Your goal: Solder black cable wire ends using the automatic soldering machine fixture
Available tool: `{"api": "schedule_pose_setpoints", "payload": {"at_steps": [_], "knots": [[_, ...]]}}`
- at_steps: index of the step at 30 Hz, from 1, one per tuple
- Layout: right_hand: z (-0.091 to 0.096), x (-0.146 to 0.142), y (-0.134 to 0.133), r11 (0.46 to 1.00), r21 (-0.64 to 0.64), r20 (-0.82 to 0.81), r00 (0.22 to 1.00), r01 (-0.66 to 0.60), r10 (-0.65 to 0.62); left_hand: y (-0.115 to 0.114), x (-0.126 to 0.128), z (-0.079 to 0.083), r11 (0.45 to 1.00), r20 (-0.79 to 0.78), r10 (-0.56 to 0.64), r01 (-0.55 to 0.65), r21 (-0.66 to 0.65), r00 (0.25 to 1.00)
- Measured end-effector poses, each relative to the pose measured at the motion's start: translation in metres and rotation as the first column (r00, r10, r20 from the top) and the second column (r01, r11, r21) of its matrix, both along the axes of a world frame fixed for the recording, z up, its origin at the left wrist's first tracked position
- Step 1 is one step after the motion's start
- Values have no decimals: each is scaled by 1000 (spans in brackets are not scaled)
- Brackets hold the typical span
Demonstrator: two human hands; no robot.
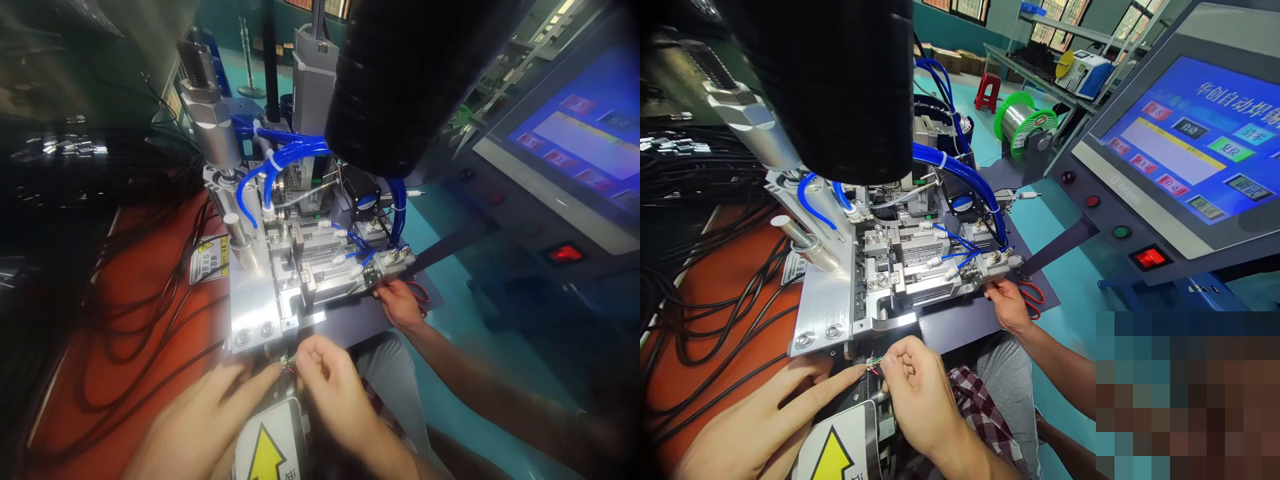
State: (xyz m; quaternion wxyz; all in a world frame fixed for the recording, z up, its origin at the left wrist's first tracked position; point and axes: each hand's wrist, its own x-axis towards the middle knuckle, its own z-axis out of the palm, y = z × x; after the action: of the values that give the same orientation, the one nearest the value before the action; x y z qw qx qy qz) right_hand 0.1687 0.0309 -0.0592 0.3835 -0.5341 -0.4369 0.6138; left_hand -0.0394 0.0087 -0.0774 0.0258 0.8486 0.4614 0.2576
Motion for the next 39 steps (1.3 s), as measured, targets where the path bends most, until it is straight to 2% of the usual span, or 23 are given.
{"api": "schedule_pose_setpoints", "payload": {"at_steps": [5,10,16,20,23,26,29,32,36,39], "knots": [[7,-3,1,999,5,3,999,44,-44,-2,2,1,999,22,27,-27,-41,999],[10,-3,3,999,-26,2,1000,25,-25,-2,1,0,1000,23,11,-10,-29,1000],[10,-1,4,992,111,129,989,61,-76,0,-1,-6,1000,-20,1,-1,-17,1000],[8,-2,0,972,231,278,954,47,-112,0,-2,-8,1000,-33,-26,26,-13,999],[5,-1,-3,919,394,417,889,9,-188,-2,-2,-8,999,-34,-6,5,-39,999],[3,1,-6,825,562,507,814,-62,-284,-3,-2,-6,998,-28,11,-12,-54,1000],[1,2,-8,776,621,531,786,-105,-318,-1,1,-2,999,7,-13,13,-42,1000],[0,2,-8,796,600,519,796,-79,-312,2,5,4,999,47,-19,21,-43,999],[1,1,-4,895,446,414,889,-11,-195,3,9,12,1000,58,-2,4,-29,998],[2,0,-2,930,361,320,928,66,-190,4,10,14,999,41,-8,9,-35,999]]}}
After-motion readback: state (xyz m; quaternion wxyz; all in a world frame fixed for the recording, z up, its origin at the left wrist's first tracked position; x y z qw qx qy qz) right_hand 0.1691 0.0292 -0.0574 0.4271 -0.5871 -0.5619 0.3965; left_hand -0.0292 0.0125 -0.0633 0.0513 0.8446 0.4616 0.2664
